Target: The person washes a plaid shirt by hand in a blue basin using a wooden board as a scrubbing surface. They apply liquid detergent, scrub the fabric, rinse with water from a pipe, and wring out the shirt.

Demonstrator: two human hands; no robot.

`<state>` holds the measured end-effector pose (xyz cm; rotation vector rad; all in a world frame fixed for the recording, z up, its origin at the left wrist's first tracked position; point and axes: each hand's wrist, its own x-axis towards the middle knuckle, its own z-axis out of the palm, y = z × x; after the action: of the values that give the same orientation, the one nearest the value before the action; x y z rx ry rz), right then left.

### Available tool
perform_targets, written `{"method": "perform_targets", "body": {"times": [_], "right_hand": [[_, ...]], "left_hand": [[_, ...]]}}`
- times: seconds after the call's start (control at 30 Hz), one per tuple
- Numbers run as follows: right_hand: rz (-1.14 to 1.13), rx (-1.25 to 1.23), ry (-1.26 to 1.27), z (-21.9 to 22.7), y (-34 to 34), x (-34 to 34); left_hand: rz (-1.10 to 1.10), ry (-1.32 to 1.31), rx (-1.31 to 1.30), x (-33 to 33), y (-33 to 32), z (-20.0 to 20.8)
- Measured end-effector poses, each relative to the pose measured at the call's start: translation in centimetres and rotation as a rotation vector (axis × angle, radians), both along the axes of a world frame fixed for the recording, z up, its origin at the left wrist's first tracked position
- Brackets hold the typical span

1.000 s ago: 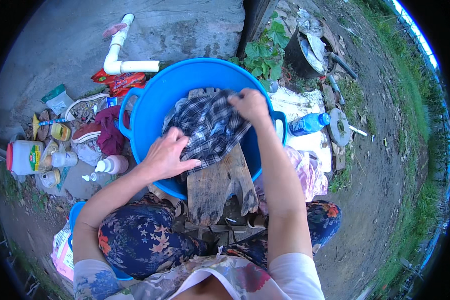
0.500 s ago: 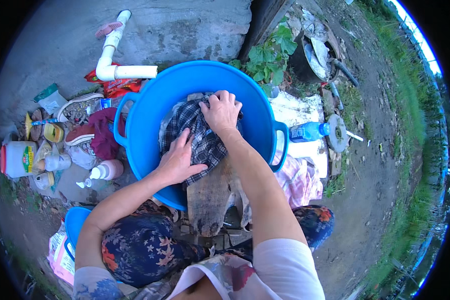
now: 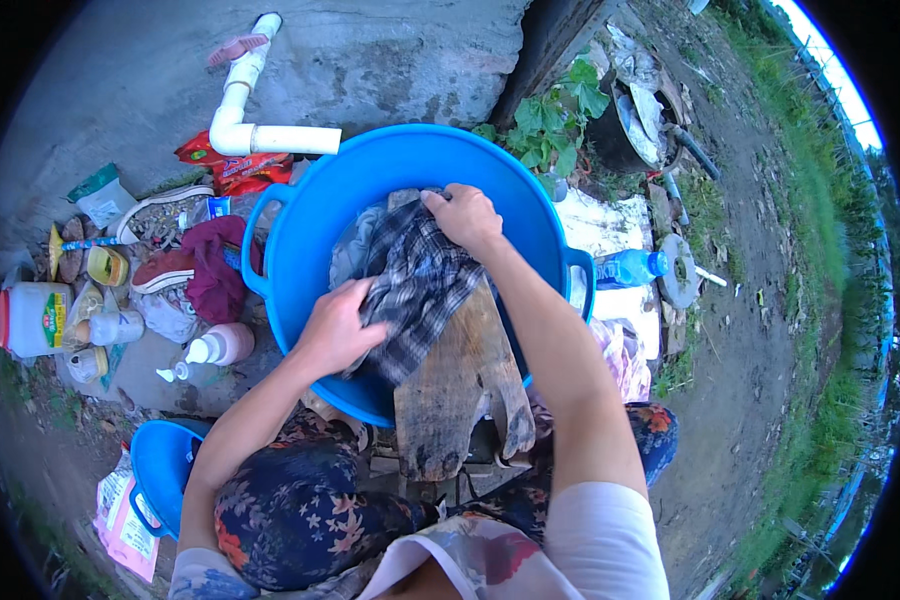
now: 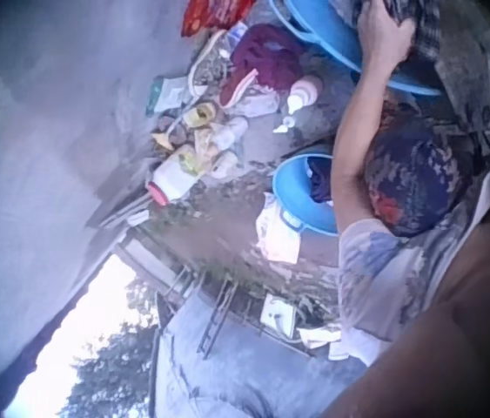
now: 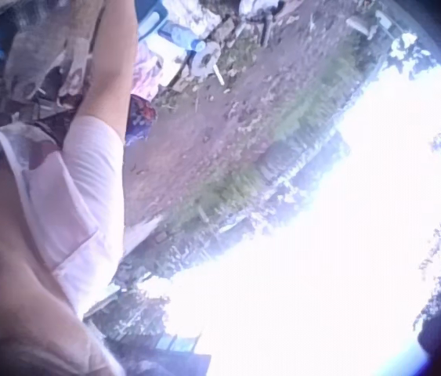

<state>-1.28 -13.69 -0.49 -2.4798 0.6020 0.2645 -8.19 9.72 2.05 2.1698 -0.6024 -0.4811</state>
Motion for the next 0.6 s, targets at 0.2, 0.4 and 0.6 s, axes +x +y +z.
{"method": "perform_targets", "body": {"times": [0.2,0.4,0.6], "right_hand": [[0.002,0.034,-0.136,1.8,-2.1,-1.8],[0.363,0.212,-0.189,5.7,1.3,-9.5],[0.270,-0.406,-0.341,-1.8,1.6,-6.4]], "left_hand": [[-0.348,-0.137,0.380,-2.7,-2.2,5.3],[-0.208,0.240,0.385,-2.6,-2.9,1.0],[-0.391,0.182,0.387,-2.9,-5.0,2.4]]}}
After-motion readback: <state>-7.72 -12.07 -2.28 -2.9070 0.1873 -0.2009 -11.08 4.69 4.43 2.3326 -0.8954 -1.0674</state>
